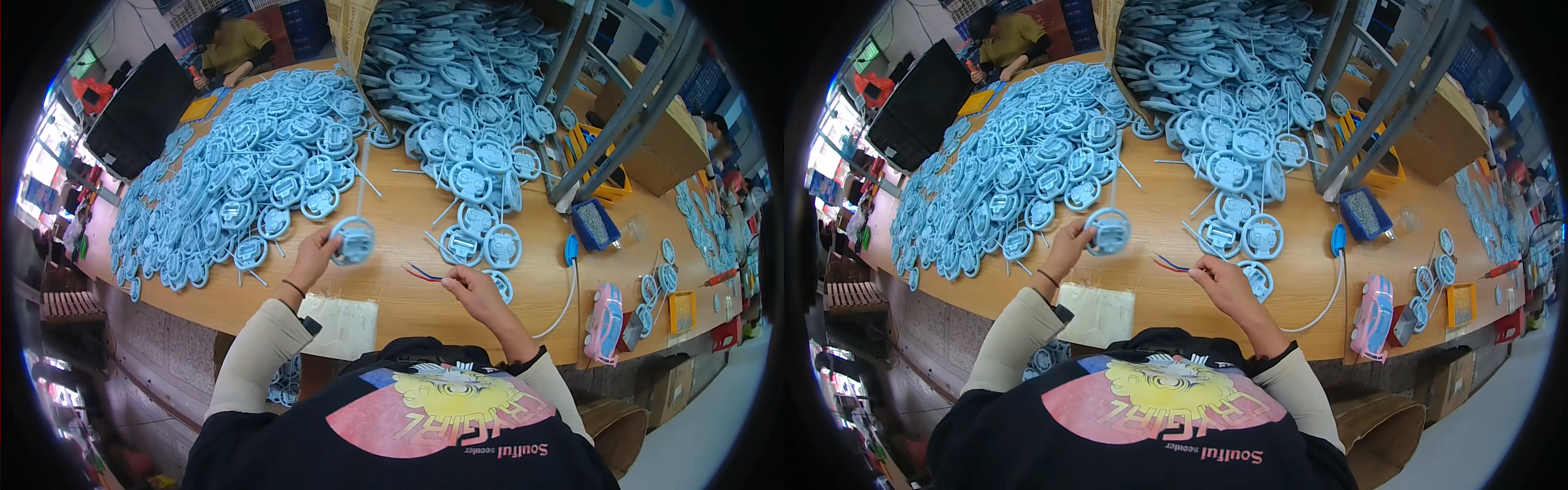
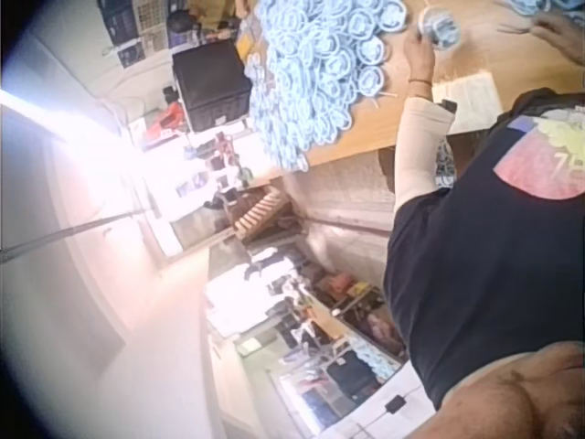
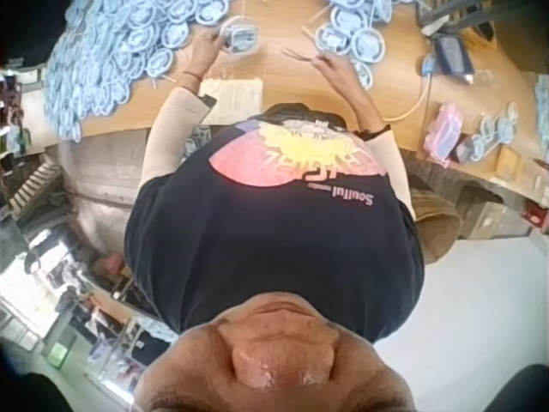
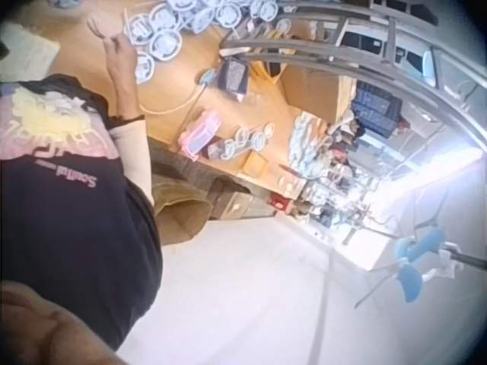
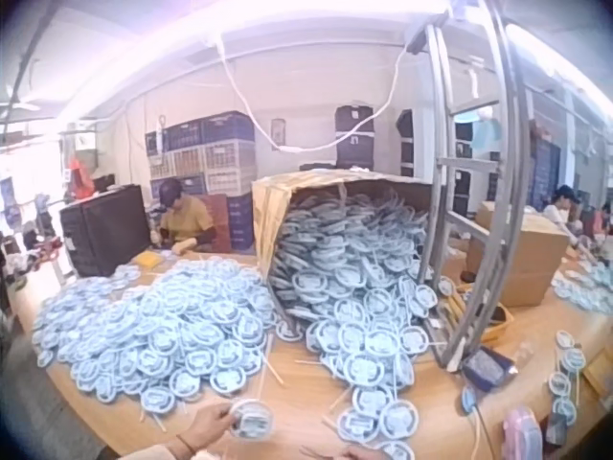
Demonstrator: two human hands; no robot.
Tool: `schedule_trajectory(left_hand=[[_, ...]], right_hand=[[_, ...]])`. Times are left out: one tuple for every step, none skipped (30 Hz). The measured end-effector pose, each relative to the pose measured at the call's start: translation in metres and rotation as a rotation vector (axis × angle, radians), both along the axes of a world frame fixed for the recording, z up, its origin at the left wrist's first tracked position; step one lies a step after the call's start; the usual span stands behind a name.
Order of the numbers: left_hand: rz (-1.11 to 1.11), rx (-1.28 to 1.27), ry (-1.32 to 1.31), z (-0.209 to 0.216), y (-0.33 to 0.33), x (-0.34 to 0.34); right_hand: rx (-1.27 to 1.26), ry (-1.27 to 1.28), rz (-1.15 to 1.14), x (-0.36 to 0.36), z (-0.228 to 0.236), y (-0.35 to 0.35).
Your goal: The person assembles small blue circular electronic devices by inserting wires into the central housing and attaching a white stick. They repeatedly pick up components from a large pile on the table, connect the wires, and place the finished units back onto the table.
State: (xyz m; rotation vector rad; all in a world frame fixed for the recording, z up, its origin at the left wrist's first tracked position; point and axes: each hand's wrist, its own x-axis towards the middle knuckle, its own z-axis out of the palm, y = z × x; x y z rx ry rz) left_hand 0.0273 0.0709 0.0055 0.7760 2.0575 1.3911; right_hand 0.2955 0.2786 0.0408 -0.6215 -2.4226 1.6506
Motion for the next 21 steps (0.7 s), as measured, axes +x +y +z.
schedule_trajectory(left_hand=[[-0.034, 0.023, -0.11, 0.008, 0.005, 0.013], [-0.067, 0.046, -0.22, 0.021, 0.011, 0.029], [-0.096, 0.069, -0.33, 0.033, 0.016, 0.044], [-0.096, 0.087, -0.36, 0.037, 0.021, 0.055], [-0.086, 0.098, -0.402, 0.04, 0.025, 0.062], [-0.08, 0.112, -0.443, 0.041, 0.029, 0.068], [-0.074, 0.126, -0.485, 0.042, 0.033, 0.073], [-0.056, 0.137, -0.537, 0.041, 0.036, 0.078], [-0.07, 0.139, -0.545, 0.039, 0.04, 0.081], [-0.083, 0.141, -0.554, 0.036, 0.043, 0.084], [-0.096, 0.144, -0.563, 0.034, 0.045, 0.088], [-0.086, 0.156, -0.592, 0.034, 0.048, 0.09], [-0.075, 0.168, -0.622, 0.033, 0.051, 0.093], [-0.065, 0.18, -0.653, 0.033, 0.053, 0.094], [-0.07, 0.187, -0.676, 0.033, 0.054, 0.095], [-0.076, 0.194, -0.7, 0.033, 0.055, 0.096], [-0.084, 0.2, -0.724, 0.033, 0.056, 0.097], [-0.101, 0.195, -0.729, 0.031, 0.058, 0.096], [-0.12, 0.189, -0.735, 0.029, 0.059, 0.094], [-0.142, 0.183, -0.741, 0.027, 0.059, 0.092], [-0.155, 0.183, -0.734, 0.027, 0.056, 0.089]], right_hand=[[0.017, 0.005, 0.012, -0.001, 0.002, -0.003], [0.049, -0.003, 0.024, -0.002, 0.007, -0.004], [0.08, -0.011, 0.038, -0.003, 0.013, -0.007], [0.112, -0.019, 0.051, -0.003, 0.017, -0.007], [0.124, -0.017, 0.057, -0.003, 0.016, -0.007], [0.139, -0.015, 0.061, -0.002, 0.016, -0.006], [0.155, -0.013, 0.065, -0.001, 0.015, -0.005], [0.141, -0.016, 0.053, 0.0, 0.014, -0.005], [0.128, -0.016, 0.042, 0.0, 0.014, -0.005], [0.116, -0.017, 0.031, 0.001, 0.014, -0.005], [0.1, -0.013, 0.021, 0.003, 0.012, -0.004], [0.087, -0.008, 0.011, 0.003, 0.01, -0.002], [0.073, -0.003, 0.001, 0.004, 0.009, -0.001], [0.077, -0.016, 0.001, 0.006, 0.01, 0.0], [0.078, -0.028, 0.0, 0.007, 0.012, 0.001], [0.079, -0.041, -0.001, 0.008, 0.013, 0.002], [0.065, -0.04, 0.006, 0.008, 0.011, 0.004], [0.051, -0.04, 0.006, 0.01, 0.008, 0.006], [0.038, -0.04, 0.004, 0.011, 0.007, 0.008], [0.046, -0.013, 0.028, 0.01, 0.007, 0.009], [0.056, 0.01, 0.052, 0.008, 0.008, 0.009]])
